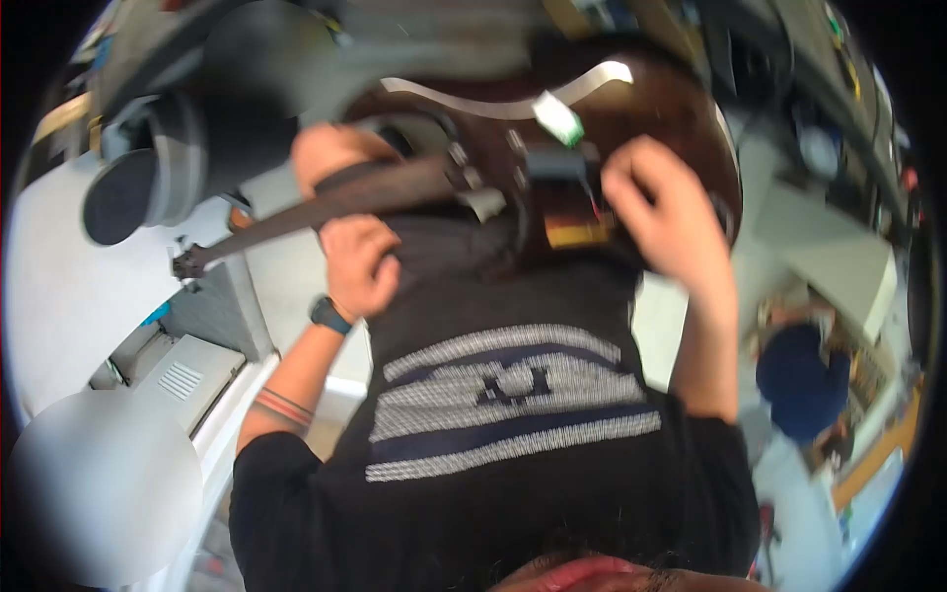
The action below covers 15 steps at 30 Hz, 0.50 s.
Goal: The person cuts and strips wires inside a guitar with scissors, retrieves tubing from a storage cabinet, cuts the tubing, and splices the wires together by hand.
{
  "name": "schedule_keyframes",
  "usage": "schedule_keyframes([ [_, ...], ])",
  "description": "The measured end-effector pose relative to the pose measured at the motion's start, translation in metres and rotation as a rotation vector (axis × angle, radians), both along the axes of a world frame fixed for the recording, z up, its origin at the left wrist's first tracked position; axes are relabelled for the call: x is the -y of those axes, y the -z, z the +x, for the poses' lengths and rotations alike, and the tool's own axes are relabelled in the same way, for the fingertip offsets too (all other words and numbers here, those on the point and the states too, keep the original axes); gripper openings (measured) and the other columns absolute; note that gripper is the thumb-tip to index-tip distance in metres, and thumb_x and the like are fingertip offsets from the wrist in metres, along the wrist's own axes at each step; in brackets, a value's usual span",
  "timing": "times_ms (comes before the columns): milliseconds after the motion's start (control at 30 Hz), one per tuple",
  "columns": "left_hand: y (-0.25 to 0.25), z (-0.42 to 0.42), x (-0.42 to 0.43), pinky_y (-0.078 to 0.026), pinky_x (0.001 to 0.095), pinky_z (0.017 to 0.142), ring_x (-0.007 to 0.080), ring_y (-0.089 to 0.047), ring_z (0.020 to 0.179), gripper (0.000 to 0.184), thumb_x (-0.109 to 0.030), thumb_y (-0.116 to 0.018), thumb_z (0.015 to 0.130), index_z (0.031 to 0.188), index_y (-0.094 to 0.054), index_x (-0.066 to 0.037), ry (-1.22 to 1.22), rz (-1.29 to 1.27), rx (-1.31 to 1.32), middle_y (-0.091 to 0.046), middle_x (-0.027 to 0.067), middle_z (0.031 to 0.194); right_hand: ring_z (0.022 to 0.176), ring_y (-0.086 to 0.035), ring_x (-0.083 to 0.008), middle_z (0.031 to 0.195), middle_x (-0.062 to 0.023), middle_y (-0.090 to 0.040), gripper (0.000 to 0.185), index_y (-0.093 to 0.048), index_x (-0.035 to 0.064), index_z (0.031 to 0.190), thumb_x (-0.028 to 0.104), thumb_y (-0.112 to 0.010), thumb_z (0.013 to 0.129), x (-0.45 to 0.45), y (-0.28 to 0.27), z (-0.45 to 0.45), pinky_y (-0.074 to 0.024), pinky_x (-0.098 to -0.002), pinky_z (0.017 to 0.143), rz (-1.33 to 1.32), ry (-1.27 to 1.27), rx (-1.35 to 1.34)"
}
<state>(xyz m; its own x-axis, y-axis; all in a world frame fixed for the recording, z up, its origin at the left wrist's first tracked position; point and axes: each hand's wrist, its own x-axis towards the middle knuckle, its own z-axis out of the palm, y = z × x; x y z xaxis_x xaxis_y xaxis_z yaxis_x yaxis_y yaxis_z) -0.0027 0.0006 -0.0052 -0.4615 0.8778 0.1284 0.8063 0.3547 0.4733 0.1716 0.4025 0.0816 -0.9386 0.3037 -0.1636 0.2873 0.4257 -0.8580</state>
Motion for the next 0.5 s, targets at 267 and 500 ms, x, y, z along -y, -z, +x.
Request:
schedule_keyframes([
  [267,-0.058,-0.017,-0.023,-0.047,0.0498,0.099,0.0333,-0.064,0.110,0.036,-0.005,-0.079,0.079,0.113,-0.072,-0.009,0.134,0.078,-0.007,-0.066,0.0101,0.115,0.086,-0.065,-0.0281,0.084,-0.0068,-0.065,0.012,-0.075,0.0062,0.090,0.018,-0.078,0.093,0.026,-0.043,-0.012,-0.0429,-0.0423,0.087,0.247,0.053,0.139],
  [500,-0.184,-0.150,-0.145,-0.056,0.0406,0.086,0.0358,-0.067,0.097,0.023,0.005,-0.073,0.087,0.109,-0.069,-0.001,-0.061,0.460,-0.309,-0.067,0.0161,0.106,0.081,-0.069,-0.0272,0.090,-0.0095,-0.070,0.017,-0.074,0.0014,0.091,0.018,-0.077,0.095,0.023,-0.055,-0.023,-0.0505,-0.0415,0.084,0.046,0.083,0.182],
])
